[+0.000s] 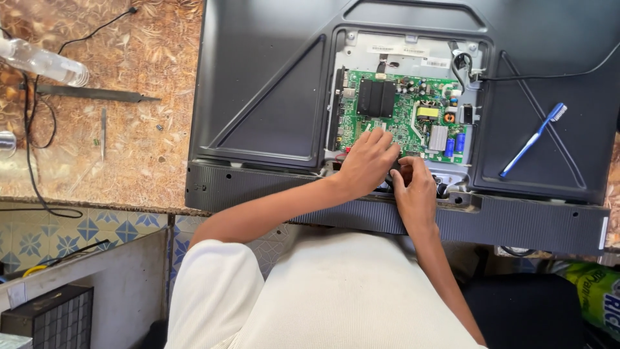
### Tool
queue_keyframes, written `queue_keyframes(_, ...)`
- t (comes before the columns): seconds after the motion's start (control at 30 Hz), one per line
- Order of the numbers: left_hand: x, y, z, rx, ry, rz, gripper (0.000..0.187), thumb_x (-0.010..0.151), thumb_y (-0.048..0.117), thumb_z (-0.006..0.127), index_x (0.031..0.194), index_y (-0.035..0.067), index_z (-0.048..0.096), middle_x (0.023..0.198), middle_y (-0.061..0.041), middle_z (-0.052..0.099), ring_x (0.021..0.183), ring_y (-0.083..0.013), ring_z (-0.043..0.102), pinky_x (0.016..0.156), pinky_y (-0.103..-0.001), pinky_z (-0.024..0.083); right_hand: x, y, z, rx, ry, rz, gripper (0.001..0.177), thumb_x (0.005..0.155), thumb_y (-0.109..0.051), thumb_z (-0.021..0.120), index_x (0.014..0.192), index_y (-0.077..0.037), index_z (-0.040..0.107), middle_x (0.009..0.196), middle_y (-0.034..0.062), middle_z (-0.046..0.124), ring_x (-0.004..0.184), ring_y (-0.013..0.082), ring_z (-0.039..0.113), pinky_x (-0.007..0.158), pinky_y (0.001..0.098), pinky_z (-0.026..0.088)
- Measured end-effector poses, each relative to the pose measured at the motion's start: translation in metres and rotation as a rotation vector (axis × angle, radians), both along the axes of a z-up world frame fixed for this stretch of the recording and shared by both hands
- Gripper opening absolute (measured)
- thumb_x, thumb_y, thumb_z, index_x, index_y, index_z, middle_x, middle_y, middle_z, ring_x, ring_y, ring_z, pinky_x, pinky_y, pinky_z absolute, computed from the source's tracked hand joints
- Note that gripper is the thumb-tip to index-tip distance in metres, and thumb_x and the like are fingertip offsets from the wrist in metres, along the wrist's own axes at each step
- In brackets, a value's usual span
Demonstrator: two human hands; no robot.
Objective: The person cleans the internal components of an open electronic device, likely a television, using a toothbrush and a small piece of paper. They hold a smartphone in their left hand while brushing and wiping the circuit board and surrounding areas with their right hand.
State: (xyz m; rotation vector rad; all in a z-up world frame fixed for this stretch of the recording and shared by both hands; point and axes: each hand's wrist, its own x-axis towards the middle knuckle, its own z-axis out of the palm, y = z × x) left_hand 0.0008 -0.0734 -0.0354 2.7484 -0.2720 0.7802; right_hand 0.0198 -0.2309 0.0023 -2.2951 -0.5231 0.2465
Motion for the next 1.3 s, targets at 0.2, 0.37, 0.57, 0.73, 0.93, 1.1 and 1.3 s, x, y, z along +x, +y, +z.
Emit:
queue_keyframes(0.2,-0.034,-0.004,-0.005,-0.067,0.340,0.108,0.015,0.093,0.022,0.063,0.090,0.007,0.063,0.075,-0.003,0.055,0.064,-0.0254,0.060,0.054,-0.040,0.046,0.003,-0.027,0.007,0.136,0.247,-0.120,0.017,0.102,-0.009,0.068,0.119,-0.005,0.069,0.072,0.0054,0.061,0.065,0.0158,0.054,0.060,0.0338,0.047)
queue_keyframes(0.37,-0.040,0.001,0.003,-0.116,0.438,0.091,0.013,0.094,0.022,0.062,0.099,0.010,0.061,0.078,-0.002,0.059,0.067,-0.0273,0.067,0.056,-0.041,0.052,0.028,-0.036,-0.011,0.372,0.724,-0.068,0.034,0.098,-0.005,0.061,0.131,0.001,0.061,0.047,0.0108,0.052,0.028,0.0151,0.044,0.027,0.0241,0.030)
queue_keyframes(0.57,-0.046,0.008,0.009,-0.227,0.507,0.017,0.013,0.099,0.019,0.060,0.107,0.010,0.055,0.080,-0.003,0.059,0.068,-0.0277,0.068,0.059,-0.040,0.054,0.041,-0.026,-0.007,0.321,0.913,-0.101,0.026,0.098,-0.008,0.062,0.122,0.003,0.065,0.049,0.0144,0.053,0.025,0.0160,0.042,0.019,0.0263,0.025)
queue_keyframes(0.73,-0.043,0.012,0.012,-0.288,0.528,-0.015,0.010,0.101,0.021,0.059,0.103,0.012,0.055,0.076,-0.001,0.057,0.065,-0.0237,0.068,0.056,-0.035,0.054,0.037,-0.015,-0.019,0.323,0.925,-0.148,0.017,0.099,-0.008,0.060,0.109,0.005,0.066,0.049,0.0136,0.052,0.026,0.0157,0.044,0.019,0.0241,0.026)
queue_keyframes(0.93,-0.039,0.016,0.020,-0.319,0.523,-0.015,0.011,0.103,0.024,0.058,0.100,0.014,0.054,0.073,0.000,0.055,0.062,-0.0206,0.066,0.054,-0.031,0.053,0.033,-0.010,-0.028,0.322,0.876,-0.180,0.018,0.103,-0.010,0.061,0.093,0.003,0.068,0.046,0.0124,0.054,0.025,0.0154,0.047,0.020,0.0232,0.030)
queue_keyframes(1.1,-0.038,0.018,0.022,-0.354,0.531,-0.012,0.009,0.103,0.023,0.059,0.100,0.015,0.055,0.073,0.000,0.056,0.062,-0.0197,0.067,0.053,-0.030,0.053,0.032,-0.012,-0.030,0.364,0.866,-0.176,0.016,0.103,-0.008,0.061,0.093,0.002,0.068,0.046,0.0113,0.051,0.026,0.0140,0.045,0.022,0.0216,0.029)
queue_keyframes(1.3,-0.038,0.017,0.023,-0.383,0.535,0.001,0.009,0.103,0.023,0.059,0.100,0.016,0.056,0.074,0.000,0.057,0.062,-0.0204,0.068,0.052,-0.031,0.054,0.030,-0.017,-0.035,0.372,0.845,-0.143,0.017,0.104,-0.007,0.061,0.092,0.003,0.067,0.046,0.0123,0.050,0.026,0.0148,0.045,0.023,0.0225,0.029)
